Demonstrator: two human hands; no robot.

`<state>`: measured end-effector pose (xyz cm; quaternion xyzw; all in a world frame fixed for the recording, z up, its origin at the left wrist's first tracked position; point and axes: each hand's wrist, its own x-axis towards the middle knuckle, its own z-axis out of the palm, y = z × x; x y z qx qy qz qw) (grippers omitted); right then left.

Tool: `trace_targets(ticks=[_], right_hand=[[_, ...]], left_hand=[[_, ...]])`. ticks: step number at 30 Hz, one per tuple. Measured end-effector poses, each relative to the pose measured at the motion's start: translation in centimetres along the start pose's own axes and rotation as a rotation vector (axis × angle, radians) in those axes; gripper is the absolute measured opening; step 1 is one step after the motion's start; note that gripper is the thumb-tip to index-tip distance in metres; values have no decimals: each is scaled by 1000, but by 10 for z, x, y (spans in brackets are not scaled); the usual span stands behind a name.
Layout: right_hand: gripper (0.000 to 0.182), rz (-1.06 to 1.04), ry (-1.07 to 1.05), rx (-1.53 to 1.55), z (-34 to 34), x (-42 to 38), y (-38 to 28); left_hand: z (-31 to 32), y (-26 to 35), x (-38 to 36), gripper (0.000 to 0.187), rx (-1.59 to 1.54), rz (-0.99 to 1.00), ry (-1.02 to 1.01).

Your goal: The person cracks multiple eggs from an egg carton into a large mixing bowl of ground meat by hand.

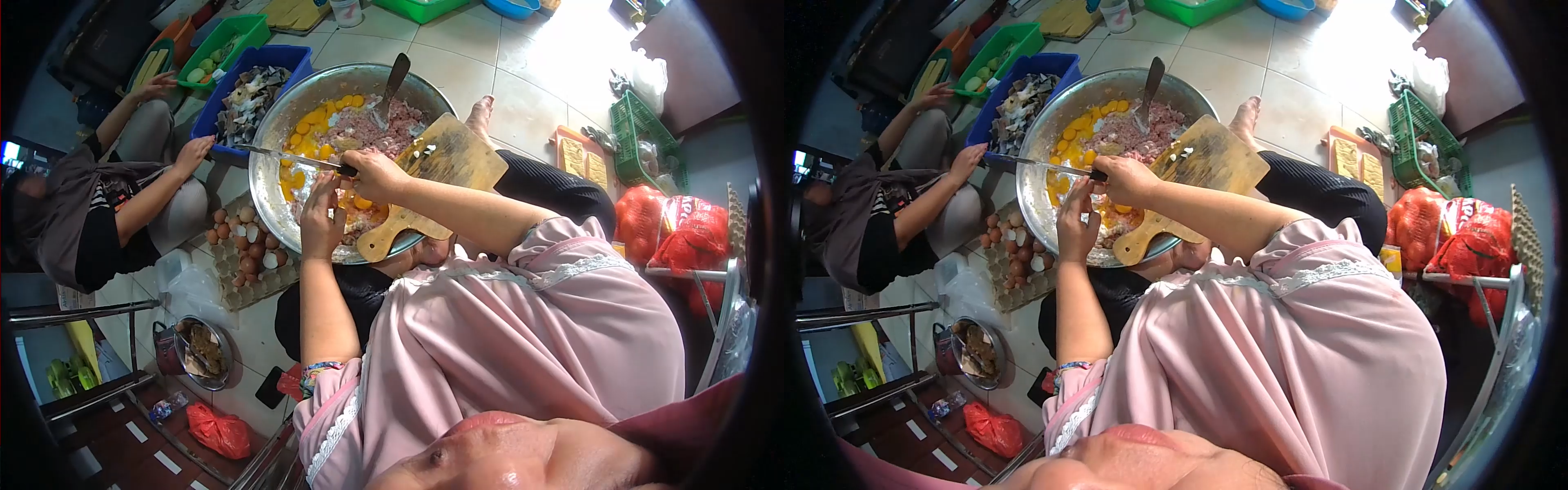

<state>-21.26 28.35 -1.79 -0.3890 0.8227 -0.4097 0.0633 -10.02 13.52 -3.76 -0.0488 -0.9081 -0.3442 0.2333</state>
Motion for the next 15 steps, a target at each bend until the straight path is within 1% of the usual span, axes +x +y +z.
trace_targets(ticks=[4,5,8,12,15], right_hand=[[26,26,20,11,2,0,-3],[24,68,-7,0,2,0,-5],[21,2,16,0,-1,0,-11],[18,21,5,7,4,1,-12],[17,30,-4,8,17,4,3]], left_hand=[[-2,-2,0,55,-17,31,8],[-2,-3,0,53,-40,20,12],[-4,-3,-1,53,-25,29,23],[-6,-3,-2,51,-57,-32,26],[-2,-7,-2,51,-170,-10,62]])
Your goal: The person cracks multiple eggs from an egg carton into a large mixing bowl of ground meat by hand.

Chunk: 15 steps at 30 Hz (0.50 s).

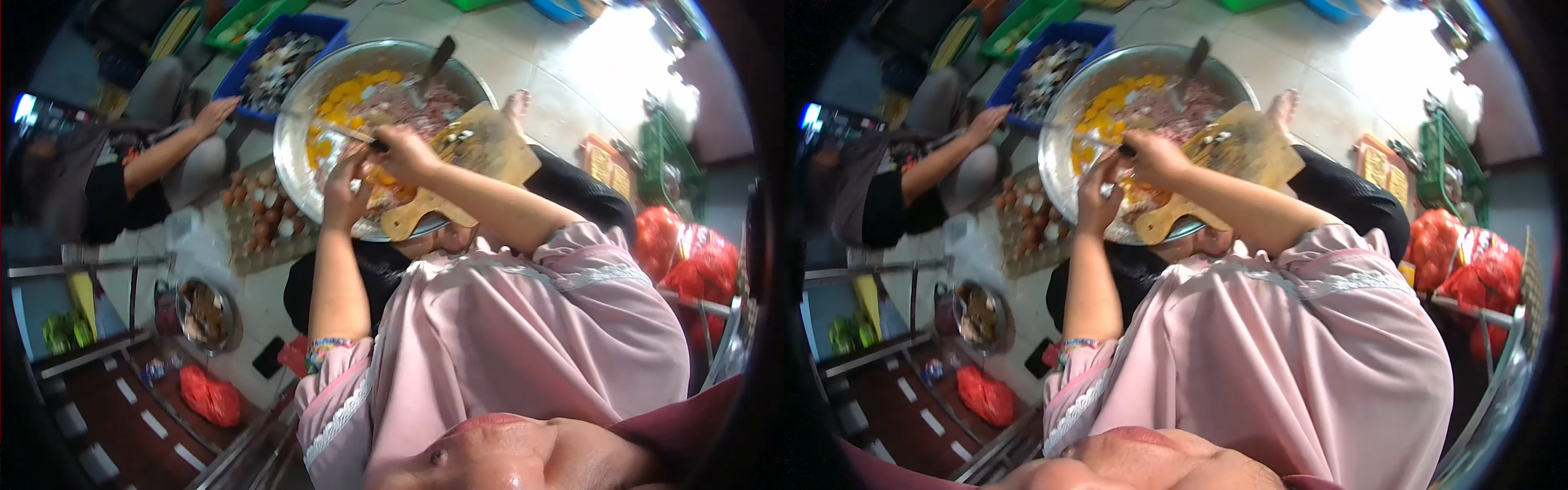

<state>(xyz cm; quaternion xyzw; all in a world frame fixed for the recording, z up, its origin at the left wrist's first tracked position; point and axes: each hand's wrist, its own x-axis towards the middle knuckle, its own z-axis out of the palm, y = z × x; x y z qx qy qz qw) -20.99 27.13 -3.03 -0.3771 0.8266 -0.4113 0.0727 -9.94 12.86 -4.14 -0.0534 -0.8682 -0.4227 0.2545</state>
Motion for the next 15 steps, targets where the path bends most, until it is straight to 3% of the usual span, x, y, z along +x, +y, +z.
trace_targets(ticks=[1,2,3,5,15], right_hand=[[18,23,13,-56,-2,-3,-8],[19,12,10,-65,-4,-5,-9],[22,0,13,-15,0,-6,-4],[37,44,6,77,0,-8,-8],[44,-15,-31,96,-7,-15,-11]], left_hand=[[2,-8,-2,52,32,10,-4],[6,-11,-9,53,-159,-148,-5],[11,-21,-13,52,-192,-154,7],[20,-41,-25,45,-416,-284,29],[23,-37,-33,46,-616,-414,21]])
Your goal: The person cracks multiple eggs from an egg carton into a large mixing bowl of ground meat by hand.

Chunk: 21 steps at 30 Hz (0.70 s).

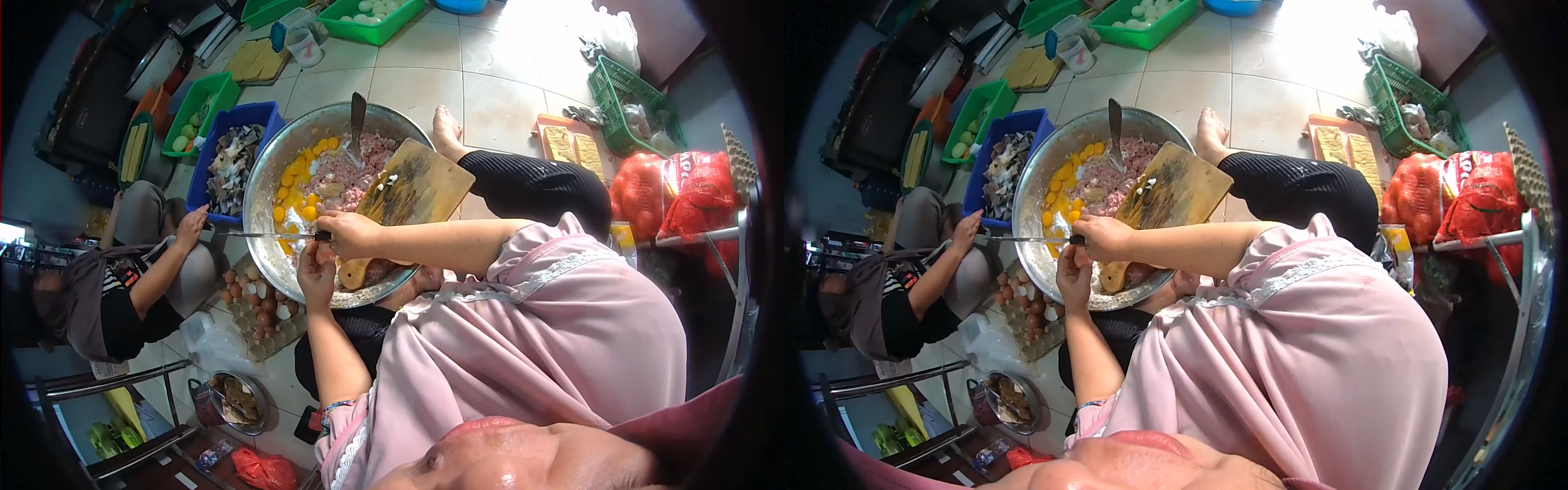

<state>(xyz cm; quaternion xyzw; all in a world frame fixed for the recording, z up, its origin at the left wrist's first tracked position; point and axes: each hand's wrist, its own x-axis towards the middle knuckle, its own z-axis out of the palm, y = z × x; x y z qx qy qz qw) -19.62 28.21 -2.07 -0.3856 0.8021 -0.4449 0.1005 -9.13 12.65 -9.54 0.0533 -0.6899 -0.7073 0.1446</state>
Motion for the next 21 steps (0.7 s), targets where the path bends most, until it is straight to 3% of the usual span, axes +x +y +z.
trace_targets(ticks=[9,10,12,14,17,18,19,21], right_hand=[[41,100,-21,-3,-2,-3,8],[42,122,-30,-12,-2,-3,1],[46,197,-182,89,-16,-2,-8],[49,107,-70,76,-10,-4,-2],[46,48,1,49,-6,-4,12],[42,94,48,84,-10,-5,9],[40,109,58,85,-15,-7,8],[35,228,24,166,-35,-10,5]], left_hand=[[2,-4,2,50,5,-55,-12],[8,8,3,45,-5,-143,-3],[-3,-13,0,38,-26,-113,-6],[6,4,1,34,-97,-136,20],[-5,-3,6,33,69,-95,93],[-10,-5,5,33,173,-83,143],[-15,0,6,39,113,-217,171],[-13,6,11,46,48,-167,291]])
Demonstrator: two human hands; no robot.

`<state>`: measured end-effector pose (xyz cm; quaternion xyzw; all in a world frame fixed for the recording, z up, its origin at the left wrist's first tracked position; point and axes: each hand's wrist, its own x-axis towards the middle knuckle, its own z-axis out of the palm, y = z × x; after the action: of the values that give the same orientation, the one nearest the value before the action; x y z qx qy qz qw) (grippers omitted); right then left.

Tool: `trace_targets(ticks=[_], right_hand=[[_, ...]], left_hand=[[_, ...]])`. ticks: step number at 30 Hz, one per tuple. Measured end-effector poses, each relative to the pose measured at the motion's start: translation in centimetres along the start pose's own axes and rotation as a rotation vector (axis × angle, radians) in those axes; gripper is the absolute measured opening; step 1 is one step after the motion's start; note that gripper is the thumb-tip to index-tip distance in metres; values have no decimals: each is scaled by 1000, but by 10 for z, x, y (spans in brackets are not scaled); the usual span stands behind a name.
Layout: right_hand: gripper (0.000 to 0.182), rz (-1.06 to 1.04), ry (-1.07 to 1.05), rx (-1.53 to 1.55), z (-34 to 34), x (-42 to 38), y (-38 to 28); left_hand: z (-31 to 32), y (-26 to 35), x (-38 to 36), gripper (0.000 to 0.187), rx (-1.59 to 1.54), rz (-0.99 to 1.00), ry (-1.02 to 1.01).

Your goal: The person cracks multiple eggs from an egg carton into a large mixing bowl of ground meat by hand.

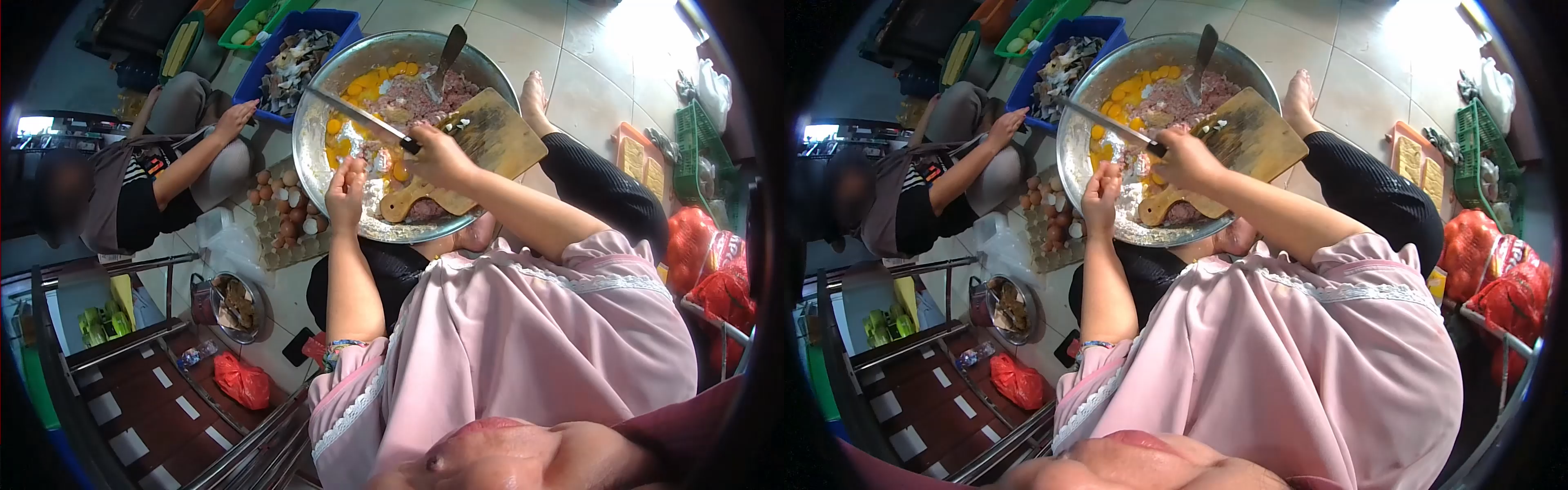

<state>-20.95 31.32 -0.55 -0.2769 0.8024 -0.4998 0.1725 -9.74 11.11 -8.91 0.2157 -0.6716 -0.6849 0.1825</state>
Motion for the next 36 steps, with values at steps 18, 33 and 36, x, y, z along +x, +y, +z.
trace_targets(ticks=[18,33,36], right_hand=[[54,584,277,-262,-150,-97,112],[30,590,342,317,-158,-95,118],[27,535,372,417,-164,-94,118]], left_hand=[[55,18,-47,41,1324,421,-267],[71,36,-48,30,1414,284,-278],[71,39,-51,28,1412,285,-285]])
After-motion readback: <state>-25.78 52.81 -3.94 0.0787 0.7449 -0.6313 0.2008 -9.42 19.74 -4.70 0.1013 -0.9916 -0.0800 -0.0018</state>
